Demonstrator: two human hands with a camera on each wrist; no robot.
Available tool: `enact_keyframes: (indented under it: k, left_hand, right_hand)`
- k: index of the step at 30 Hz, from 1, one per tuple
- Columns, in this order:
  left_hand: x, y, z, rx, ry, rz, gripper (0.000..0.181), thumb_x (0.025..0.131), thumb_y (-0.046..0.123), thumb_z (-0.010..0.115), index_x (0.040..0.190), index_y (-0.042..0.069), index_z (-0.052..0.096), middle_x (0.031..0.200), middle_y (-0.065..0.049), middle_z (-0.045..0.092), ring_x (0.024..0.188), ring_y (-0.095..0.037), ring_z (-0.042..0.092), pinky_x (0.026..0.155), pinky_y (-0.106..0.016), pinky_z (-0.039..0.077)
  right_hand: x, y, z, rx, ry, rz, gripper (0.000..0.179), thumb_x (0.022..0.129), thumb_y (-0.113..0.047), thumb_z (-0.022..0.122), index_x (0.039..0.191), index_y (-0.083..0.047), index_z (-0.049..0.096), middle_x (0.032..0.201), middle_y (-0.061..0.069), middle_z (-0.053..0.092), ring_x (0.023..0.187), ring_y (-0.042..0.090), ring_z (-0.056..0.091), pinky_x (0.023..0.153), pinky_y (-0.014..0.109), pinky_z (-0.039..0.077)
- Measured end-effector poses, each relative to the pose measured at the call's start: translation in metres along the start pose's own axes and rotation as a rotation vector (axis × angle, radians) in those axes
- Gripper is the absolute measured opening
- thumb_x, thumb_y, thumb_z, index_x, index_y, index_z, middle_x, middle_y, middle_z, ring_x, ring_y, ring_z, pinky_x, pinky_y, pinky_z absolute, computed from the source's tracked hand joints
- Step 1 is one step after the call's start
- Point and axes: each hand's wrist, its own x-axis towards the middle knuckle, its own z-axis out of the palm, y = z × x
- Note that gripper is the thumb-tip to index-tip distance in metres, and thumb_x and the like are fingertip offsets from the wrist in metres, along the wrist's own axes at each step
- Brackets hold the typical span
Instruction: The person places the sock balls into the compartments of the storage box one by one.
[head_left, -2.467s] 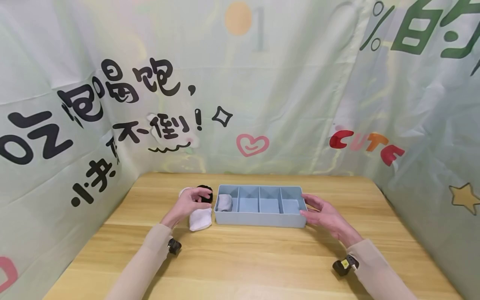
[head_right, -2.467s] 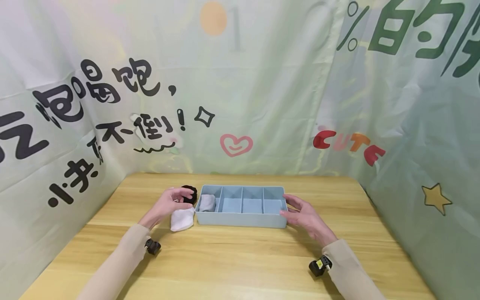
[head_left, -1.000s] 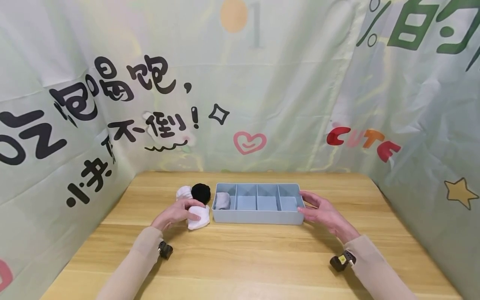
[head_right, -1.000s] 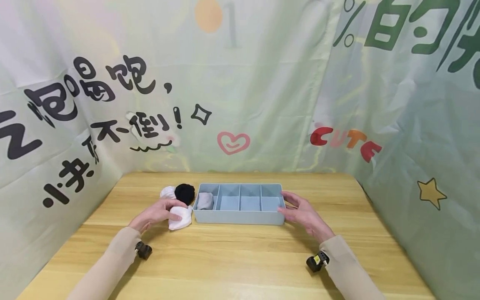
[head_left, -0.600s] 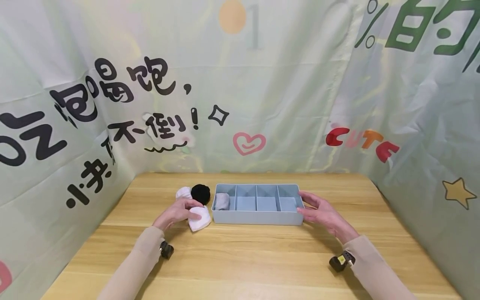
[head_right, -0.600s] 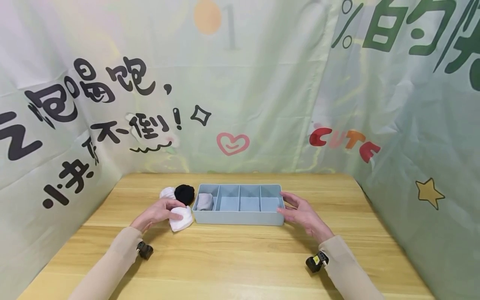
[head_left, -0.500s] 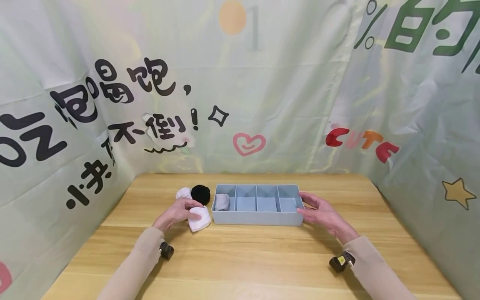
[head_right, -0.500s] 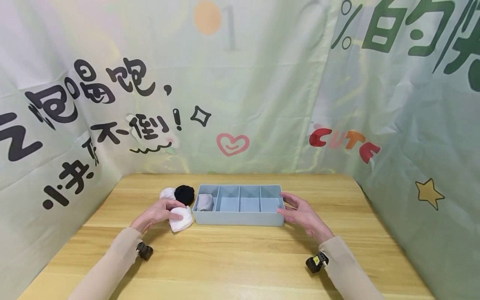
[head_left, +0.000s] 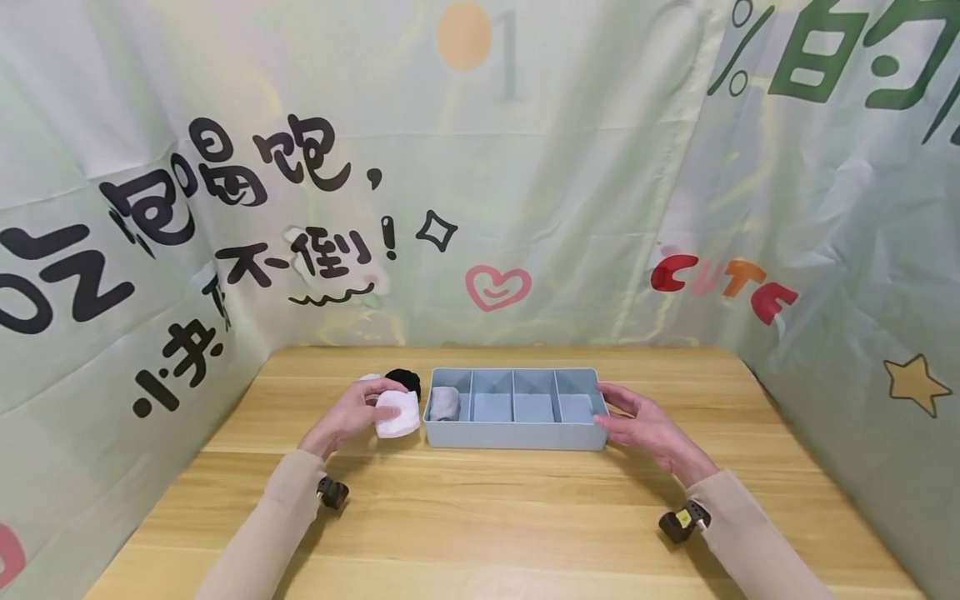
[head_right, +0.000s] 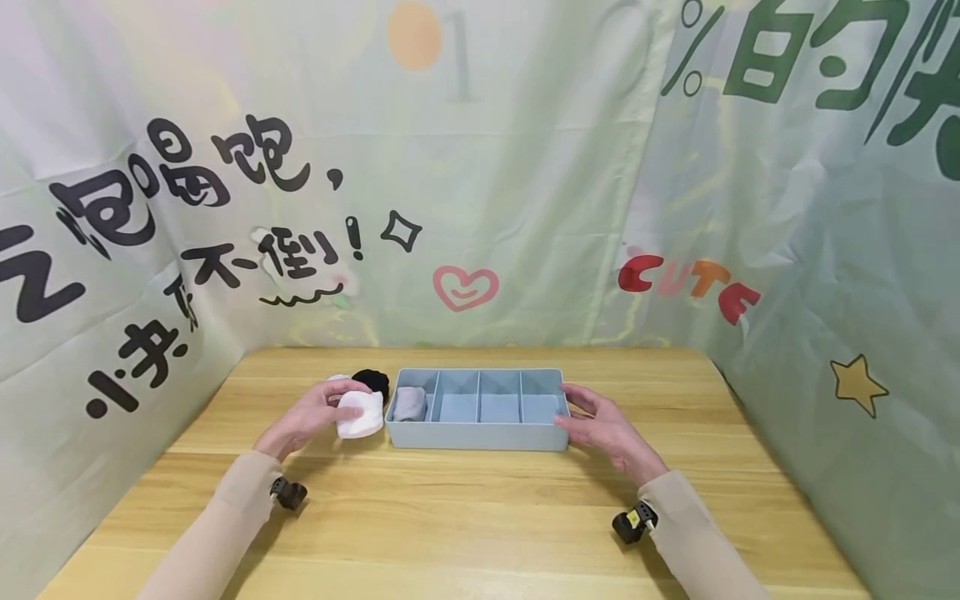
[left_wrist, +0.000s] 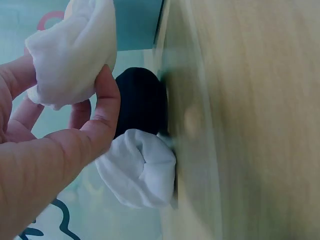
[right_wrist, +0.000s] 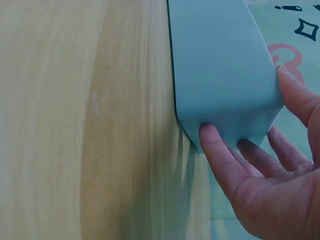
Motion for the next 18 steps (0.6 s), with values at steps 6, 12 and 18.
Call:
enact_keyframes:
  k: [6, 12, 18]
  left_hand:
    - [0.003, 0.004, 0.001, -0.068, -0.050, 0.060, 0.040, 0.091, -0.002, 0.062, 0.130, 0.003, 0.058, 0.134, -0.021, 0.051, 0.095, -0.024, 0.057, 0.073, -0.029, 0.053]
    - [0.004, 0.008, 0.004, -0.099, -0.045, 0.095, 0.034, 0.094, 0.001, 0.060, 0.128, 0.001, 0.060, 0.132, -0.023, 0.053, 0.091, -0.018, 0.058, 0.073, -0.026, 0.052]
    - [0.007, 0.014, 0.007, -0.133, -0.042, 0.092, 0.043, 0.087, 0.001, 0.070, 0.129, -0.003, 0.060, 0.125, -0.026, 0.060, 0.092, -0.018, 0.061, 0.075, -0.027, 0.054]
  right_hand:
    - [0.000, 0.000, -0.001, -0.001, -0.009, -0.001, 0.079, 0.093, -0.019, 0.069, 0.155, -0.003, 0.023, 0.160, 0.026, 0.016, 0.141, 0.047, 0.030, 0.099, 0.041, 0.050]
    - [0.000, 0.000, 0.000, -0.003, -0.007, 0.002, 0.079, 0.092, -0.019, 0.069, 0.155, -0.004, 0.024, 0.160, 0.026, 0.017, 0.141, 0.047, 0.031, 0.098, 0.040, 0.050]
    - [-0.001, 0.000, 0.000, 0.006, -0.012, -0.004, 0.080, 0.092, -0.018, 0.069, 0.155, -0.003, 0.023, 0.160, 0.026, 0.017, 0.140, 0.047, 0.031, 0.098, 0.040, 0.051]
